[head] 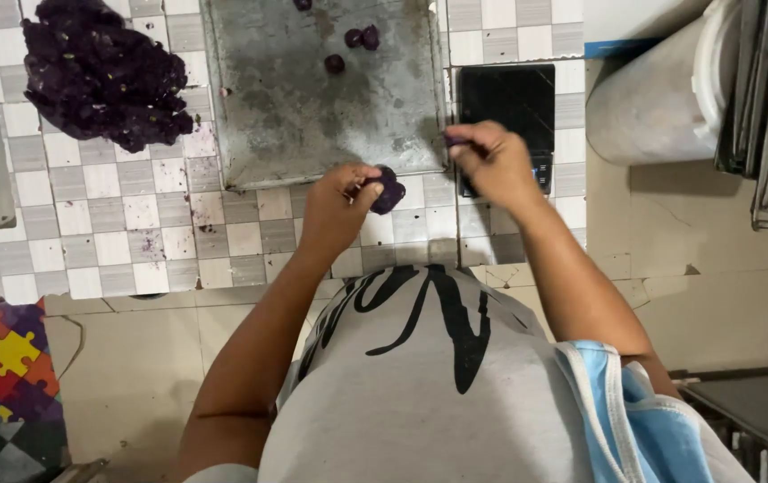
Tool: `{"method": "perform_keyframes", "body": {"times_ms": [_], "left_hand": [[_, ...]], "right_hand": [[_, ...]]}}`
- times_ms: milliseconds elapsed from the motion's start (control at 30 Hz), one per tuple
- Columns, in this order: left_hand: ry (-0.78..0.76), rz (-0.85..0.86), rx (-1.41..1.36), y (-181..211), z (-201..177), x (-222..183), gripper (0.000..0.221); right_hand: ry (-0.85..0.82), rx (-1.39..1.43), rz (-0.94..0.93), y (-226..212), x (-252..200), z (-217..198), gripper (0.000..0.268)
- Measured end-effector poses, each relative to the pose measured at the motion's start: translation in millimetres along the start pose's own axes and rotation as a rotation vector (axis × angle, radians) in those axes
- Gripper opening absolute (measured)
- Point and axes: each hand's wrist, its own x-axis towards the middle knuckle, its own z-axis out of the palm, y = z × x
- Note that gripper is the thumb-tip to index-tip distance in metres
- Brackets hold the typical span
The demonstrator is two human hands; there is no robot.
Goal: Weighing small portions of purple dough on a digital scale and rolling them into balls on a tray.
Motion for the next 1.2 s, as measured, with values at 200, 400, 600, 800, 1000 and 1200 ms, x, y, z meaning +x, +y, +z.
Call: {"method": "perform_keyframes", "body": {"times_ms": [200,400,600,800,1000,1200], "left_hand": [[0.124,0.386,0.251,22,10,-3,0.035],[0.142,0.695,0.368,25,11,-1,0.029],[0.129,0.696,0.554,-19,15,7,0.019],[0.022,0.51,0.815,-63,24,8,0.026],[-0.086,0.388,0.83,-51,24,7,0.04],[-0.25,0.199,0.739,-35,19,6,0.044]], "right_hand": [[-0.154,0.628,0.147,-65,-13,24,0.032],[-0.161,0.615,0.155,-73,-17,19,0.021],[0.093,-0.448,-0.21,23,2,-27,0.024],[0.05,-0.232,0.021,9,1,-78,0.028],[0.204,-0.152,0.057,27,-9,-95,0.024],[0.234,-0.107,0.097,34,-5,-92,0.024]]}}
